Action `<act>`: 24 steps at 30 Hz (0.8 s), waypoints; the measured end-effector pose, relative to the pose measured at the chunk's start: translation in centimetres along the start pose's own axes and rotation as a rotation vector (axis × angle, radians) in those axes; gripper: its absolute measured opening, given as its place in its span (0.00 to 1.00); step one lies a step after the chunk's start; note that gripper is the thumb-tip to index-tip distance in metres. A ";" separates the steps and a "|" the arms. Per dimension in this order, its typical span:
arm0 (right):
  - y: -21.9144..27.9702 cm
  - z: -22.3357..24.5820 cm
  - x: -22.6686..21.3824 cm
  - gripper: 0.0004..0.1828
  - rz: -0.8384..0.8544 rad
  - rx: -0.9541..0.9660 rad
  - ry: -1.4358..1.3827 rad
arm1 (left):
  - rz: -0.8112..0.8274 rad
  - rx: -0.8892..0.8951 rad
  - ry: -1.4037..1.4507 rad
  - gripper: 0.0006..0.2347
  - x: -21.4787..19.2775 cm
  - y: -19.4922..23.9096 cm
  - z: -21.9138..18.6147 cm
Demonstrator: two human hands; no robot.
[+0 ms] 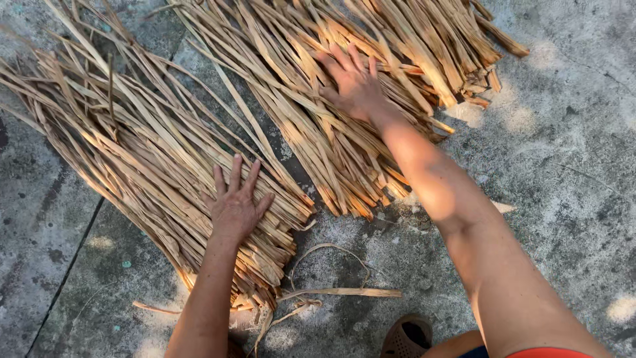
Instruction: The person gathers dried plant strips from a pile on the ground, aligns them into a neat bundle, and secures the bundle with a thin strip of material. The person repeats this process to form multiple bundles.
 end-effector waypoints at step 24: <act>5.8 -10.3 -6.3 0.30 -0.167 0.123 0.065 | 0.110 -0.017 -0.046 0.35 0.9 -0.6 -0.5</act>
Point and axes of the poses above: each hand's wrist, its own y-axis away from the middle knuckle, its own x-axis out of the palm, z = x × y, the point moved 7 cm from there along -y, towards the middle knuckle, and after that the axes turned 4 degrees about -x, right-handed, at the moved point
